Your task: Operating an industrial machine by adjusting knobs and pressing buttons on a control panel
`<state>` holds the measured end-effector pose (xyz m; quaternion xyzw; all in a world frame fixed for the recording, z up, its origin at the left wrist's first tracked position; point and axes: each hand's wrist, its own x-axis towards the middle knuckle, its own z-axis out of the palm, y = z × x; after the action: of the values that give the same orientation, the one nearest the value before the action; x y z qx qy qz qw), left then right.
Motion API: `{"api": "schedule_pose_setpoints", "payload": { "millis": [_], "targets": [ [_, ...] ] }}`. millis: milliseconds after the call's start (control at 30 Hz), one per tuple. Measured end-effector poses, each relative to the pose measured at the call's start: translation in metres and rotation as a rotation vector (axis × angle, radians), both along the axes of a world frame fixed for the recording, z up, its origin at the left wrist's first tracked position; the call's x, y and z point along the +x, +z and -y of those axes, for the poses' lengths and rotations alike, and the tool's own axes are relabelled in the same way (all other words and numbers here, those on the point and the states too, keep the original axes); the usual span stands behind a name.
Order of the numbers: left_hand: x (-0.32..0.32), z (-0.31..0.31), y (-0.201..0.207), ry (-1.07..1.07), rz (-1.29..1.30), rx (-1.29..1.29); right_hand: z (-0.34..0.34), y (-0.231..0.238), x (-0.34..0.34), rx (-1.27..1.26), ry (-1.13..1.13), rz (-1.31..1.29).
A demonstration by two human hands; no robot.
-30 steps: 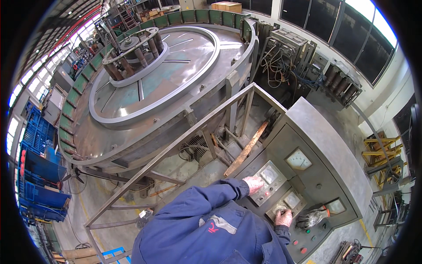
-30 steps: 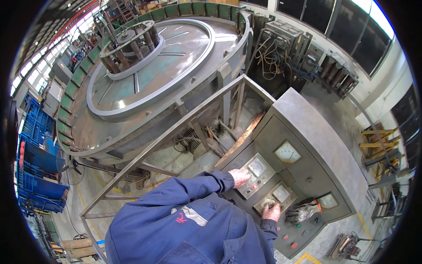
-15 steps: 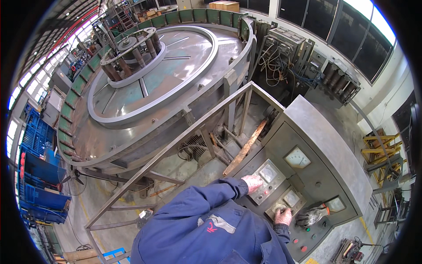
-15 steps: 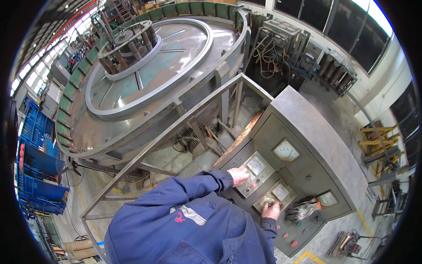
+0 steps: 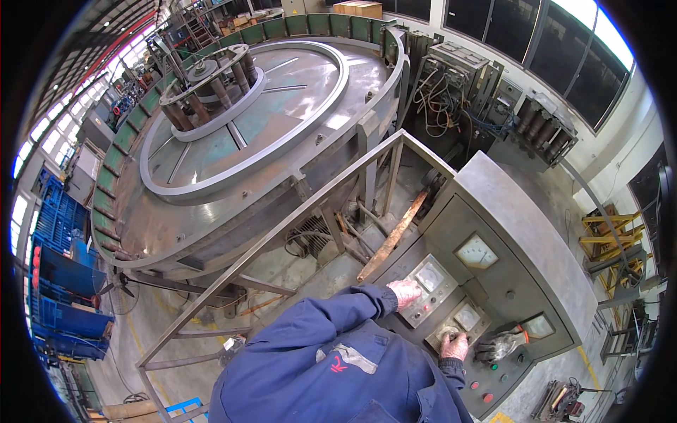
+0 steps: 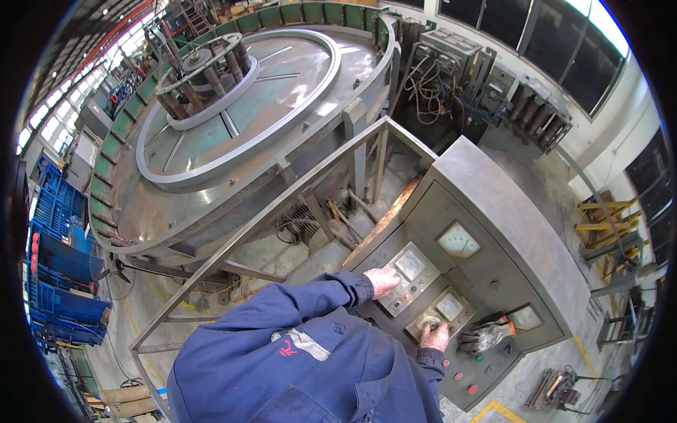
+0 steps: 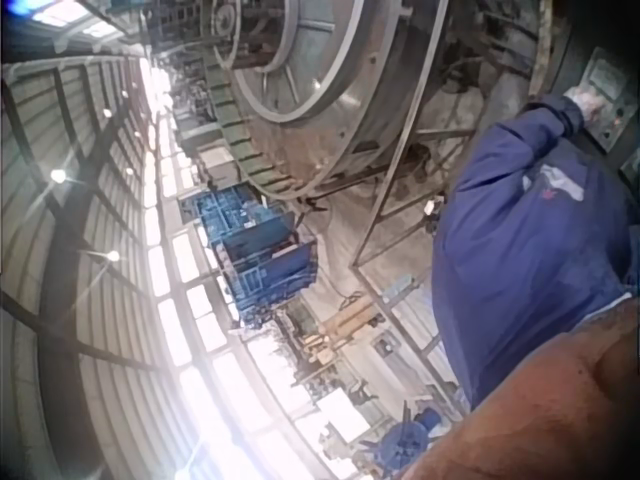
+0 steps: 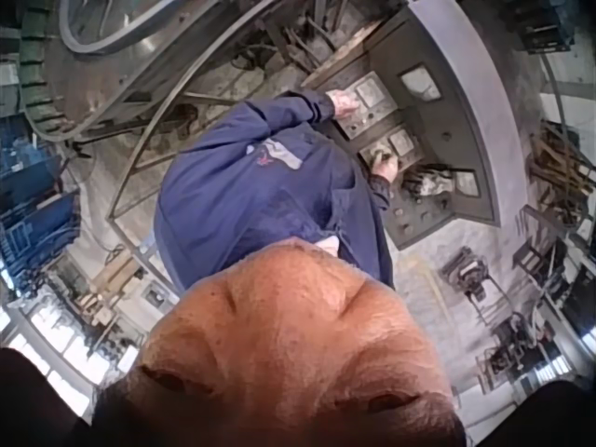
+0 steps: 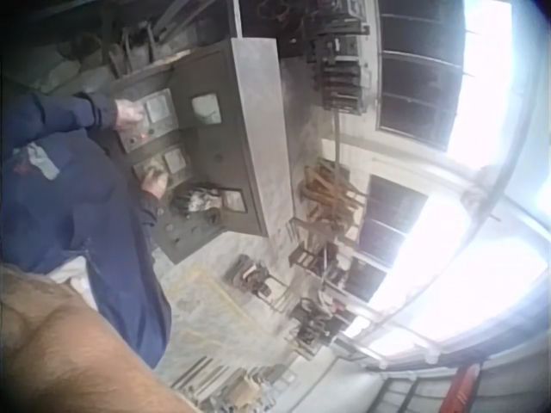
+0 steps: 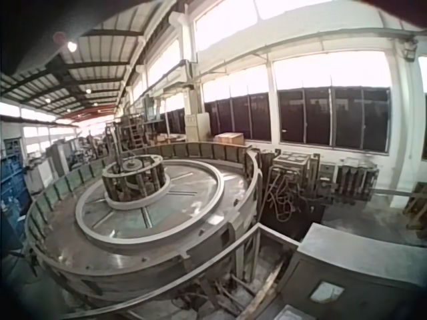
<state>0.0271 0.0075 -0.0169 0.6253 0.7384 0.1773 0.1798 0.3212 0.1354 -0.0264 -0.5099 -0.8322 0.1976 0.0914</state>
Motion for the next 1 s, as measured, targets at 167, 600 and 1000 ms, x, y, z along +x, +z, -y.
{"api": "schedule_pose_setpoints", "payload": {
  "millis": [167, 600, 1000],
  "targets": [
    [0.000, 0.000, -0.003, 0.010, 0.010, 0.024, 0.001, 0.001, -0.001, -0.008, 0.002, 0.002],
    [-0.001, 0.000, 0.004, -0.007, 0.006, -0.047, -0.001, -0.002, 0.000, -0.035, -0.012, 0.019],
    [-0.002, -0.005, 0.010, 0.006, 0.035, -0.135, -0.001, -0.011, 0.006, 0.012, 0.083, -0.042]
  ]
}}
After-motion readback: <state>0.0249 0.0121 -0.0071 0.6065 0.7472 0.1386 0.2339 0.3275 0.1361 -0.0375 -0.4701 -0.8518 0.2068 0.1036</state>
